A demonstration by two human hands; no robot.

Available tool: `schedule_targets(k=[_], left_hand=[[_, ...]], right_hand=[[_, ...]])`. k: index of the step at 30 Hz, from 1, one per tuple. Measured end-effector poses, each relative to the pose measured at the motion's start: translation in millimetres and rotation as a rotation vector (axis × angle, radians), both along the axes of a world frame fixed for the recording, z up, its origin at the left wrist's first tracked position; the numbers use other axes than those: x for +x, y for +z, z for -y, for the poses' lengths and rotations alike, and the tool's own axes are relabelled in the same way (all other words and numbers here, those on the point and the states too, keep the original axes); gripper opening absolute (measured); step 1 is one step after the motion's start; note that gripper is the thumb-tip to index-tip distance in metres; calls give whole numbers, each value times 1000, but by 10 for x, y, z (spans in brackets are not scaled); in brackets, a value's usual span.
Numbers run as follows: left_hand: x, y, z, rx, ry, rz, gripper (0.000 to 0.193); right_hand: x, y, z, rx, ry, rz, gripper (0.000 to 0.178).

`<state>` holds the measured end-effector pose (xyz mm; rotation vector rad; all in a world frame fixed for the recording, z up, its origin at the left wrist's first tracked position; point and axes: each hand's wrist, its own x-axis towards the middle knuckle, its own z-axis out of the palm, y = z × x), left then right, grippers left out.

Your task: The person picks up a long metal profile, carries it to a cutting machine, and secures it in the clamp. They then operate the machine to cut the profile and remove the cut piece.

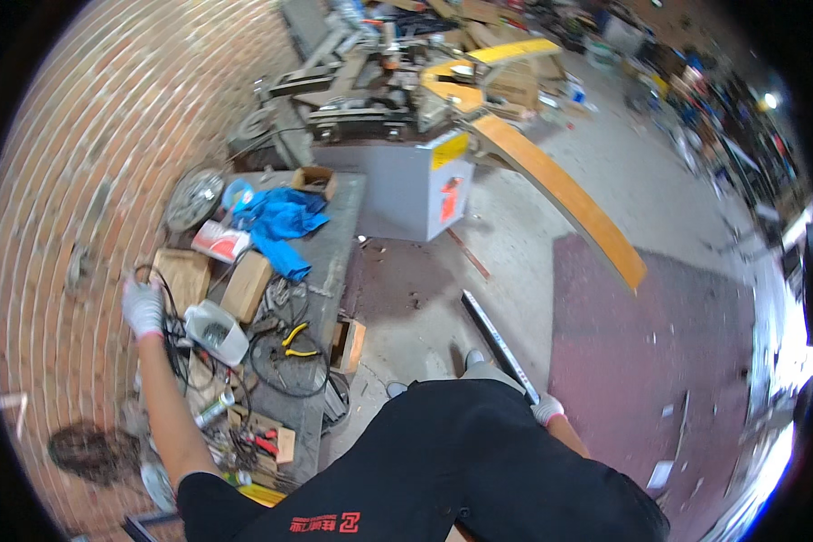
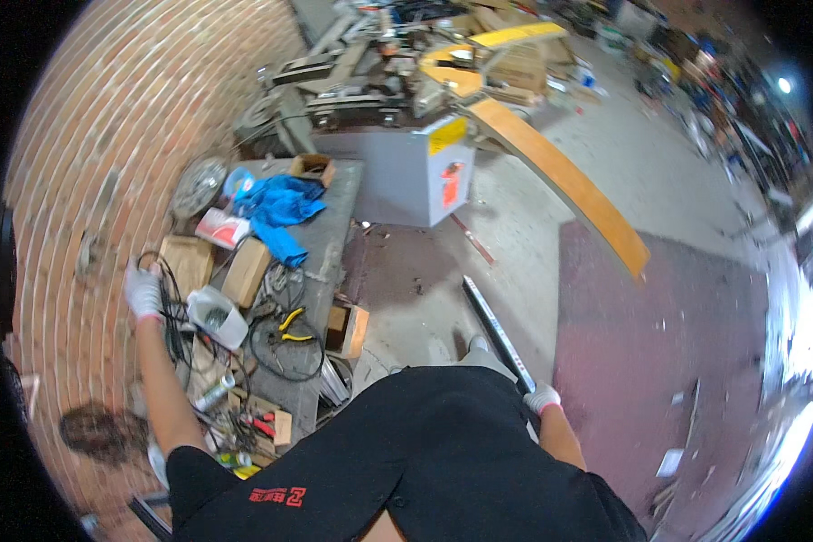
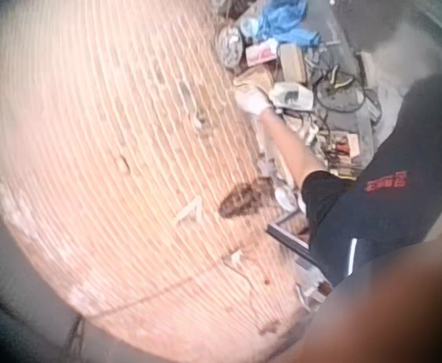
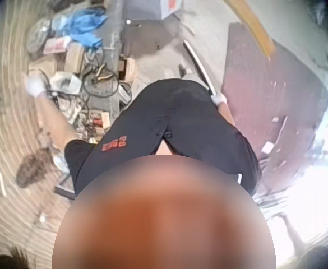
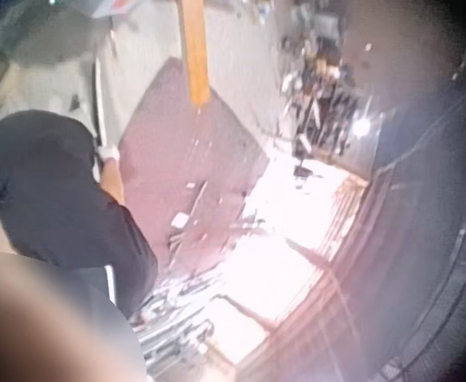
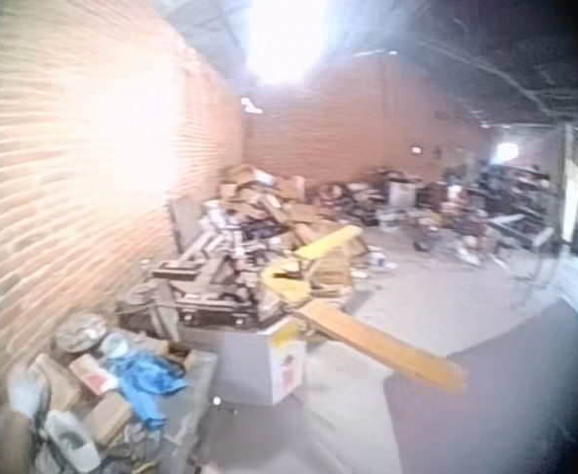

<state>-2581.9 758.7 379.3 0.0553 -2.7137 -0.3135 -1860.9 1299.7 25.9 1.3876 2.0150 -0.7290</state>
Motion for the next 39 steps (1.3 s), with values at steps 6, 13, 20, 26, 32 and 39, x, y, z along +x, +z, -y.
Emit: schedule_targets(k=[6,13,20,26,32,39], left_hand=[[789,-1324,-1961,319,-733,143,46],[2535,-2471,-3290,91,-933,520,40],[3310,-3156,-3157,-241,-680,987,49],[3862,-3384,-3411,-356,-599,1103,51],[4197,-3184,-3991,-289,-589,1077,52],[3869,-3243,-3993,-187,-556,1003,49]], right_hand=[[626,181,153,79,-263,76,58],[1747,353,-16,304,-504,28,72],[2837,829,-1016,400,-590,53,84],[2853,1651,-2012,551,-607,-205,85],[2033,2236,-2781,540,-489,-496,87],[595,2350,-3218,571,-54,-719,79]])
